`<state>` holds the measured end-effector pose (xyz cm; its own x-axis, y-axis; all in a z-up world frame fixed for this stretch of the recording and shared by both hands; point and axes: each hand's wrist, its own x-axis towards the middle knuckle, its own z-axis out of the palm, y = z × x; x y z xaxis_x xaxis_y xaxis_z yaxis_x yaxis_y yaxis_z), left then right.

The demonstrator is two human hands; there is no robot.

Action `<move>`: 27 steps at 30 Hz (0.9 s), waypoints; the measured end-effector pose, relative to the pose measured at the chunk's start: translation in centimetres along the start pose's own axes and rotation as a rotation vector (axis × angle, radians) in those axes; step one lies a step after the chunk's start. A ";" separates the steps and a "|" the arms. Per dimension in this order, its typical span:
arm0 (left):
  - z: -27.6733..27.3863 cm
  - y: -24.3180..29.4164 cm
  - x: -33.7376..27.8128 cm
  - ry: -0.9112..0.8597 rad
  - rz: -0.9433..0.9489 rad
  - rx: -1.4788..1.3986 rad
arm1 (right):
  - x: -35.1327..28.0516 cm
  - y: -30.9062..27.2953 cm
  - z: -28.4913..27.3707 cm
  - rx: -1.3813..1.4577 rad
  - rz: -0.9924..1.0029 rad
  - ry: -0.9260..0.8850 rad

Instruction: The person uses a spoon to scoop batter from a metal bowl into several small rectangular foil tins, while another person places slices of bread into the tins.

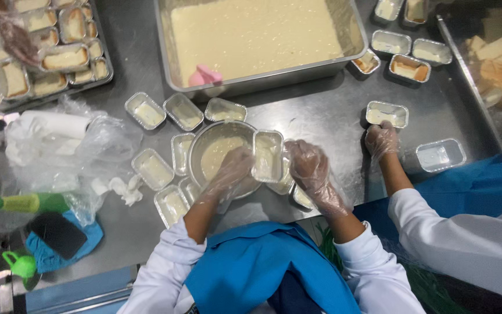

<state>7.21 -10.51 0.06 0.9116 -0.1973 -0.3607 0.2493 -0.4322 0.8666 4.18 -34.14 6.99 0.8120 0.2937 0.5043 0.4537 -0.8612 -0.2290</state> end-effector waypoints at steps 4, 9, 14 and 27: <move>3.2 -0.1 6.1 0.166 0.118 0.012 | 0.1 2.7 1.8 0.039 0.291 -0.300; 11.1 -4.9 19.7 0.322 0.209 0.281 | -1.7 8.6 6.7 0.016 0.236 -0.010; 15.2 -6.9 24.1 0.167 0.381 1.213 | -4.4 13.9 14.2 -0.093 0.222 -0.106; -7.5 -2.6 -2.9 0.359 0.339 -0.176 | -0.9 11.2 11.2 0.386 0.628 0.011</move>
<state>6.32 -2.24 1.44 0.9976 0.0268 0.0640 -0.0559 -0.2363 0.9701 12.61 -39.37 -5.39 0.9587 -0.2122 0.1896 0.0032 -0.6581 -0.7529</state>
